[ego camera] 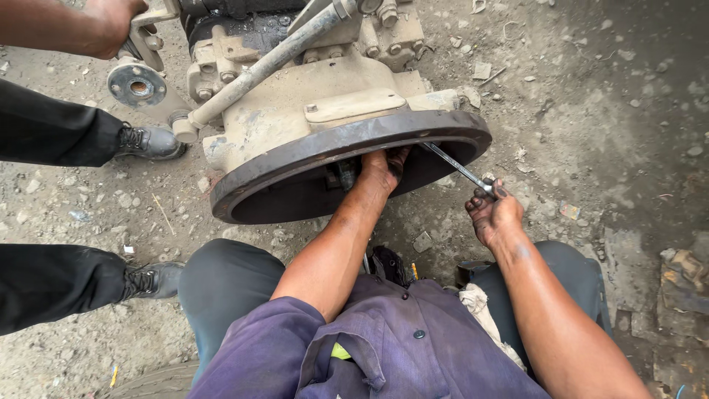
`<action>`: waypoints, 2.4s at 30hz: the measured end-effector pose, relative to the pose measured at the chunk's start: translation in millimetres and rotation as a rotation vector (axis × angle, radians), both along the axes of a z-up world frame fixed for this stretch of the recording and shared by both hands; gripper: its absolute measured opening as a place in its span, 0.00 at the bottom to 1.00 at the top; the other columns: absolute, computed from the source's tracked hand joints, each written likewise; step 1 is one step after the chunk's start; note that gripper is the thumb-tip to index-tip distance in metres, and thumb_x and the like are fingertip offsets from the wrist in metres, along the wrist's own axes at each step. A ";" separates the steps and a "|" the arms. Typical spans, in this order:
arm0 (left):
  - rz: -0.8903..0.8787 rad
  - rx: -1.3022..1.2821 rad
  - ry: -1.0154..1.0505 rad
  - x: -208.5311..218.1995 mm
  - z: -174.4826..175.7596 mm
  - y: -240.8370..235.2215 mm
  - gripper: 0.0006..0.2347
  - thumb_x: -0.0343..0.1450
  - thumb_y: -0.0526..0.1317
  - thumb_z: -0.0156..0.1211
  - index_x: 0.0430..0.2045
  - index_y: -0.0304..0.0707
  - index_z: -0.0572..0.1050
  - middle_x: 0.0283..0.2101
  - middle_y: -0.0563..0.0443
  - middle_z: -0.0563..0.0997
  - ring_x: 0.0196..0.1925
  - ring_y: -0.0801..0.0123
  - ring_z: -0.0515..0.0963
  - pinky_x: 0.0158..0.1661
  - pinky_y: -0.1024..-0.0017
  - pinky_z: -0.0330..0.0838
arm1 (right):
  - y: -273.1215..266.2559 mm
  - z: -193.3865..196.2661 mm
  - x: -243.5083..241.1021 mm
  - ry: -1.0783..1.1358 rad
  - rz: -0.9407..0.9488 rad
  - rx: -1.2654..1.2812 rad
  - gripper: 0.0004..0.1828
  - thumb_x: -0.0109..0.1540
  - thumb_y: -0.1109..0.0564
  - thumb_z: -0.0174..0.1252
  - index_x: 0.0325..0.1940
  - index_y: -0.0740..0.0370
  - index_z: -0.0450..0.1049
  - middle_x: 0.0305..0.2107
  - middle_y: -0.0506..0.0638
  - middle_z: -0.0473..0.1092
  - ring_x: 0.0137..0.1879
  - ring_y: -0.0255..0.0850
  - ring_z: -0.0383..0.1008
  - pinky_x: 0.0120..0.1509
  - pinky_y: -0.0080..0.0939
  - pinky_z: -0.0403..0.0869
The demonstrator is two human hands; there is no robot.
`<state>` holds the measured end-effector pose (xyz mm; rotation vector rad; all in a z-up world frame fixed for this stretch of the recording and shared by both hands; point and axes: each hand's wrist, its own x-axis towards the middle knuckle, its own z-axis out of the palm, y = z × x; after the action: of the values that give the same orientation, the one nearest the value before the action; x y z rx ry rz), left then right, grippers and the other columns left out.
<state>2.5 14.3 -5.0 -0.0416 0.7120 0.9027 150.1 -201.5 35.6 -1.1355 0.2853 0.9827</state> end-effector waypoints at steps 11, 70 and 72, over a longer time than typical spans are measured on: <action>0.008 -0.027 0.022 2.6 -0.2 0.8 0.19 0.77 0.40 0.52 0.61 0.31 0.63 0.65 0.39 0.68 0.64 0.51 0.72 0.61 0.49 0.73 | 7.3 -11.4 2.6 0.038 -0.002 -0.102 0.13 0.73 0.50 0.43 0.45 0.61 0.68 0.25 0.51 0.66 0.27 0.39 0.61 0.35 0.45 0.68; 0.112 -0.245 -0.128 -13.7 46.5 -9.9 0.18 0.75 0.56 0.47 0.37 0.40 0.74 0.35 0.51 0.77 0.39 0.63 0.77 0.44 0.63 0.75 | 57.5 2.7 -11.1 -1.063 0.182 -0.312 0.07 0.62 0.63 0.62 0.42 0.68 0.78 0.19 0.57 0.73 0.21 0.40 0.71 0.26 0.40 0.68; 0.136 -0.275 -0.112 -6.9 33.0 1.5 0.17 0.75 0.55 0.49 0.36 0.40 0.74 0.32 0.52 0.77 0.36 0.64 0.77 0.42 0.64 0.76 | 62.3 -16.6 5.2 -0.981 0.172 -0.191 0.05 0.62 0.65 0.61 0.41 0.70 0.78 0.18 0.58 0.72 0.19 0.41 0.68 0.23 0.40 0.65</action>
<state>-4.5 15.8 28.0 -0.3855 0.7310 0.9190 155.2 -139.3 19.0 -1.6984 -0.5259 0.4506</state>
